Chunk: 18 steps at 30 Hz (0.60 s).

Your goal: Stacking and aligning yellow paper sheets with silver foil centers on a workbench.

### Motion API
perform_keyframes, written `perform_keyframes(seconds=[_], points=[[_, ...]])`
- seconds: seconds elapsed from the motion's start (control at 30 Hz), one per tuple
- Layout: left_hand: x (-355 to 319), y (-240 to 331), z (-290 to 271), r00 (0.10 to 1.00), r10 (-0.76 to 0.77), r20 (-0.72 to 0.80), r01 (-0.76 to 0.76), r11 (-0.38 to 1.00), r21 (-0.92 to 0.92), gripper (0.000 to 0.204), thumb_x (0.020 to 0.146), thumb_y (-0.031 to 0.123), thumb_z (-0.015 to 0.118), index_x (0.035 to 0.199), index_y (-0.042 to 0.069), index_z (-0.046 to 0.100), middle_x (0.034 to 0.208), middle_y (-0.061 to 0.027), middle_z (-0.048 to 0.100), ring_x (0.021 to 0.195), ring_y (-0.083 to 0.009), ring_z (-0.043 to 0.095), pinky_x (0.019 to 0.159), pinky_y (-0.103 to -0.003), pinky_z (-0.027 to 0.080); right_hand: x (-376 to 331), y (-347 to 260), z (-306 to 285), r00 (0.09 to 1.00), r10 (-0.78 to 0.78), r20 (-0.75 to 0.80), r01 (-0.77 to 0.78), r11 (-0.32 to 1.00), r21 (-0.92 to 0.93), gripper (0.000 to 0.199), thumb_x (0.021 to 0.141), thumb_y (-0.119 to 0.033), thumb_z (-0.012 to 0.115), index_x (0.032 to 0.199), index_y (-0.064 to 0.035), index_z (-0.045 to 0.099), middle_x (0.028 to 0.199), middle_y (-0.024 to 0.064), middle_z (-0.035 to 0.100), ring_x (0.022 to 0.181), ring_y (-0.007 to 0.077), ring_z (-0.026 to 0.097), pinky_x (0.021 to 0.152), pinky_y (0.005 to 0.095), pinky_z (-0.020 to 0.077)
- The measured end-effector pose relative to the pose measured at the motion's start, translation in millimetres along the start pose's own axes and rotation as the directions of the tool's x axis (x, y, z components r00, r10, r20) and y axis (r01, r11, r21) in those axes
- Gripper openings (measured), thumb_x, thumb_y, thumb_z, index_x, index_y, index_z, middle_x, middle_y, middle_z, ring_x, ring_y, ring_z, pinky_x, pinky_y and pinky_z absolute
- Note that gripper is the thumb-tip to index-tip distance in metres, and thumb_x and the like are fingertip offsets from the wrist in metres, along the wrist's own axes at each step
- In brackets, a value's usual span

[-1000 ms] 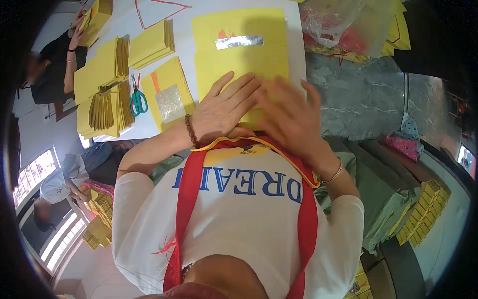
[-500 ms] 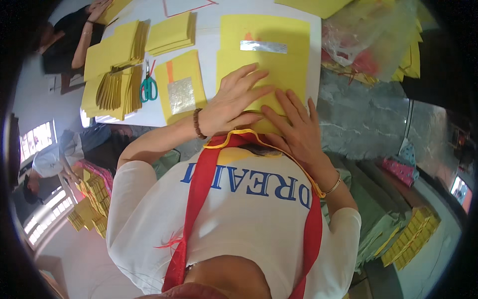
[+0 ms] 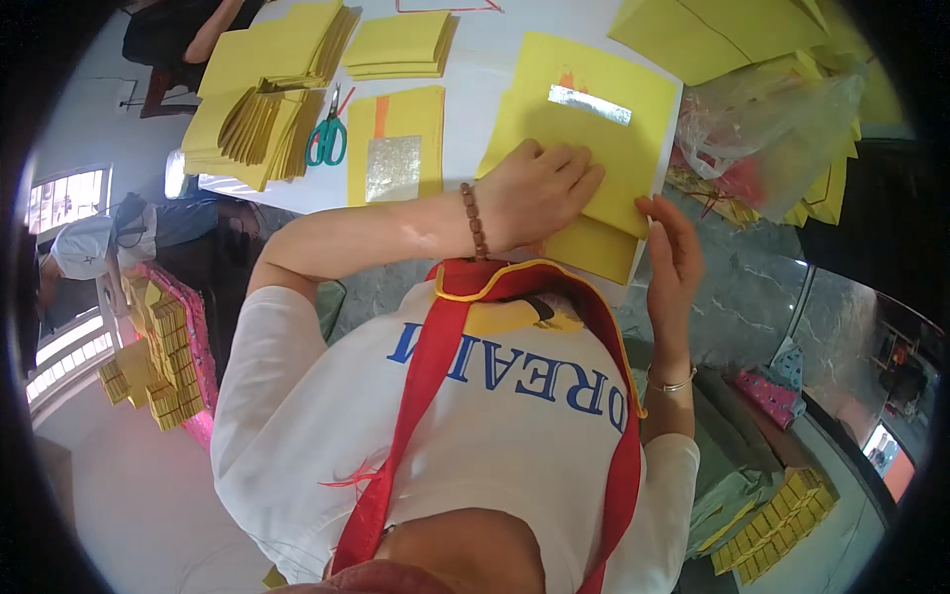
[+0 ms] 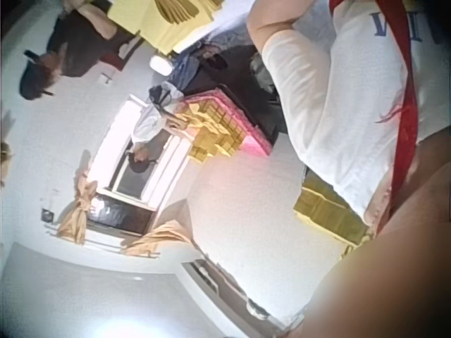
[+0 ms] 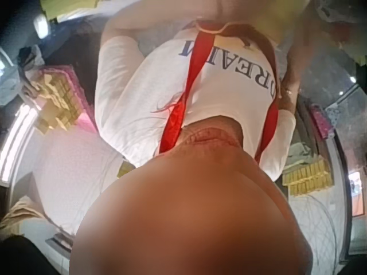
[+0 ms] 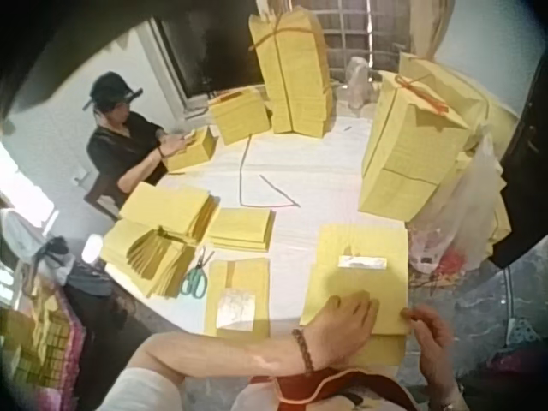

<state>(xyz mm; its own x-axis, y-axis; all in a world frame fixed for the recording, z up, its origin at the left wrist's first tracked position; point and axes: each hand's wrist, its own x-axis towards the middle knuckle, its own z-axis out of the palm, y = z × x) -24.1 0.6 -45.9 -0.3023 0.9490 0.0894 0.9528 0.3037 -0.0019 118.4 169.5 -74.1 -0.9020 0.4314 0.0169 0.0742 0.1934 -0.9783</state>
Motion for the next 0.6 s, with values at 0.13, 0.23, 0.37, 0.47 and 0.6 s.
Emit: perform_keyframes(seconds=[0.13, 0.23, 0.37, 0.47, 0.6], points=[[0.4, -54.6, -15.7, 0.98, 0.095, -0.173, -0.146, 0.939, -0.312, 0.039, 0.073, 0.011, 0.056, 0.111, 0.005, 0.058, 0.107, -0.0051, 0.061, 0.09, -0.0214, 0.057, 0.068, -0.034, 0.046, -7.4, -8.2, 10.2, 0.983, -0.147, -0.106, 0.146, 0.989, -0.018, 0.038, 0.092, -0.012, 0.047, 0.127, 0.0006, 0.044, 0.125, 0.0127, 0.052, 0.119, 0.0202, 0.045, 0.101, 0.0346, 0.0321], [-13.2, -120.7, -12.9, 0.926, -0.135, -0.353, -0.147, 0.732, -0.666, 0.041, 0.075, 0.0, 0.053, 0.115, 0.007, 0.059, 0.11, -0.0063, 0.062, 0.098, -0.0263, 0.055, 0.081, -0.036, 0.045, -11.0, -18.7, 11.6, 0.974, -0.22, -0.058, 0.209, 0.966, -0.154, 0.038, 0.089, -0.009, 0.05, 0.126, -0.0003, 0.047, 0.129, 0.0138, 0.049, 0.122, 0.0229, 0.042, 0.101, 0.0354, 0.0311], [-39.1, -218.6, 10.7, 0.788, -0.277, -0.55, 0.165, 0.956, -0.244, 0.052, 0.071, 0.001, 0.058, 0.118, 0.025, 0.058, 0.111, -0.0036, 0.061, 0.1, -0.0259, 0.053, 0.086, -0.039, 0.037, -8.6, -11.6, 14.9, 0.974, -0.204, 0.098, 0.226, 0.872, -0.435, 0.035, 0.084, -0.005, 0.055, 0.119, -0.0028, 0.054, 0.124, 0.0132, 0.052, 0.122, 0.0277, 0.043, 0.101, 0.037, 0.0324], [-66.3, -271.0, 67.6, 0.793, -0.305, -0.527, 0.272, 0.952, -0.14, 0.06, 0.07, 0.0, 0.059, 0.122, 0.03, 0.054, 0.118, -0.0003, 0.057, 0.106, -0.0228, 0.049, 0.088, -0.04, 0.033, -8.0, -11.8, 18.9, 0.963, -0.245, 0.115, 0.269, 0.815, -0.514, 0.031, 0.083, -0.005, 0.057, 0.113, -0.0027, 0.057, 0.122, 0.0119, 0.054, 0.121, 0.029, 0.044, 0.101, 0.0378, 0.0332], [-77.8, -294.2, 111.3, 0.841, -0.267, -0.471, 0.351, 0.931, 0.098, 0.065, 0.07, 0.0, 0.059, 0.126, 0.032, 0.049, 0.121, 0.0011, 0.053, 0.107, -0.0207, 0.048, 0.089, -0.042, 0.031, -8.1, -8.9, 20.0, 0.971, -0.212, 0.108, 0.238, 0.822, -0.517, 0.028, 0.083, -0.004, 0.056, 0.111, -0.0011, 0.058, 0.121, 0.0116, 0.054, 0.122, 0.029, 0.043, 0.101, 0.0375, 0.0328]])
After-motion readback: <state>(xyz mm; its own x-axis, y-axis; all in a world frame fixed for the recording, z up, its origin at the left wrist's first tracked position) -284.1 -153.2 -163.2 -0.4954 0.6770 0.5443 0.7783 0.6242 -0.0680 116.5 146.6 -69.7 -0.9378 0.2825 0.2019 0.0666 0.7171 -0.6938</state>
